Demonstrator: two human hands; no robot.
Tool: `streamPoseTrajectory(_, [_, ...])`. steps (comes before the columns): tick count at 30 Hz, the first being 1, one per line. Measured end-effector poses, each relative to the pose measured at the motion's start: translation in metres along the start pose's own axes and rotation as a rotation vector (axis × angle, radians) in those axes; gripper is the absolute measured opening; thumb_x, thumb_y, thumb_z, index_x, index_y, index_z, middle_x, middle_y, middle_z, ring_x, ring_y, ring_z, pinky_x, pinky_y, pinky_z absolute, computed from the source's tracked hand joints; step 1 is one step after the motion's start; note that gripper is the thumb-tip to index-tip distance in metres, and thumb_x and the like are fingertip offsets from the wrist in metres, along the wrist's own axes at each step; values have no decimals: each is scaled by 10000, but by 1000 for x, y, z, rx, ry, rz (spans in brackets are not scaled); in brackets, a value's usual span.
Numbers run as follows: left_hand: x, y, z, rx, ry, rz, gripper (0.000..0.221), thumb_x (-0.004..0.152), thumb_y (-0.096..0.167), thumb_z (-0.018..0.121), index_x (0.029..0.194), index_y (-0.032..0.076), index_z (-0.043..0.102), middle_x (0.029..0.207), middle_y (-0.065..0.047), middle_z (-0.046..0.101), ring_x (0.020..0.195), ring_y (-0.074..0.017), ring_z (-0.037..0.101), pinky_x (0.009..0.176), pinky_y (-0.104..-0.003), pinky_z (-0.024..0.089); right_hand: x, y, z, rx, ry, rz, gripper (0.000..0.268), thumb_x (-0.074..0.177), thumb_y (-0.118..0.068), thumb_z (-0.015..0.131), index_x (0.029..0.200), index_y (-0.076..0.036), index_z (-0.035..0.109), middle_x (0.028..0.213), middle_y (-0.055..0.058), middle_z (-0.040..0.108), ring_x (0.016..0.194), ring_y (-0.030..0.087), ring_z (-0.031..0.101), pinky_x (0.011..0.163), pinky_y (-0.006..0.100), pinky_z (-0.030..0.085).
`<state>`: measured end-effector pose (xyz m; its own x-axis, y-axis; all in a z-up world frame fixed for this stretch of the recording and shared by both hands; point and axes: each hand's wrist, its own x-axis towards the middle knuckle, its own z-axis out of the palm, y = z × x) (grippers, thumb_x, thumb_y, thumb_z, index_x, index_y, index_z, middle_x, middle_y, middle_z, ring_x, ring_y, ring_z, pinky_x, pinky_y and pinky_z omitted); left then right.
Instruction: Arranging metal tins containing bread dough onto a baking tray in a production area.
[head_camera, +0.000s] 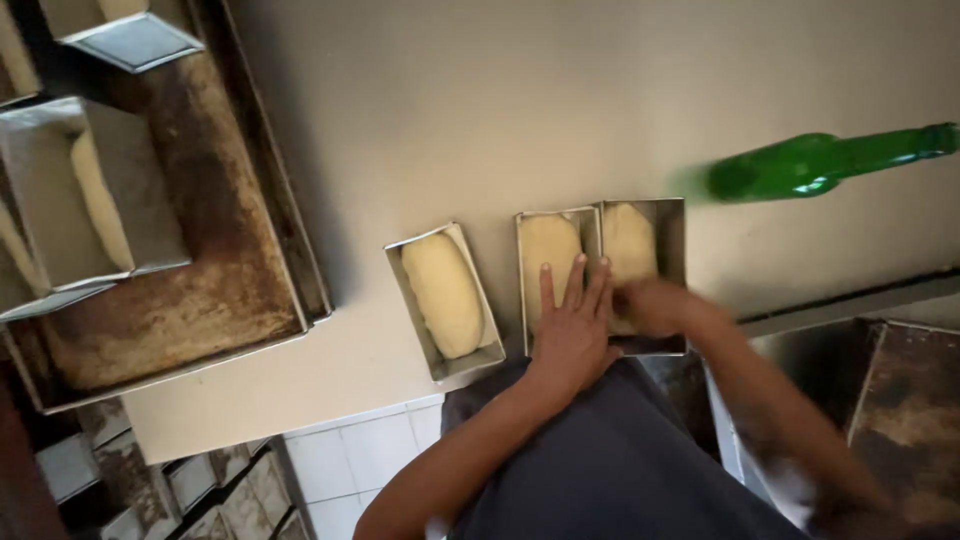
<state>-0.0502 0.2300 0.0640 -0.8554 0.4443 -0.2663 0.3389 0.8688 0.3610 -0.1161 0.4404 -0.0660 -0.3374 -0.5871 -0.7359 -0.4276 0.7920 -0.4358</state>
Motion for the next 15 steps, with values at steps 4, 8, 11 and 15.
streamPoseTrajectory(4, [7,-1,7,44,13,20,1074,773,578,768,1573,-5,352,1698,-144,202,1575,-385,105,1193,-729,5,-30,-41,-24,97,-42,32,417,873,-383,679,1122,-54,734,1157,192,722,1049,394,673,920,454,536])
streamPoseTrajectory(8, [-1,-2,3,78,-17,23,1091,766,596,760,1579,5,336,1699,-138,197,1569,-382,102,1190,-715,11,-29,-39,-6,192,248,-160,629,634,-376,811,1135,-13,703,1101,216,728,997,419,681,842,460,547])
streamPoseTrajectory(11, [8,-2,4,2,-69,16,1098,770,605,754,1580,6,316,1690,-141,193,1579,-373,92,1182,-733,5,-14,-20,-11,286,133,-26,425,846,-337,730,1118,-11,714,1125,226,712,1007,428,671,875,481,530])
streamPoseTrajectory(15, [6,-2,-4,56,-10,26,1105,766,595,766,1587,4,322,1704,-125,204,1575,-348,121,1192,-723,23,18,9,-18,283,393,97,309,899,-233,627,1093,-7,711,1049,251,726,963,448,684,810,510,541])
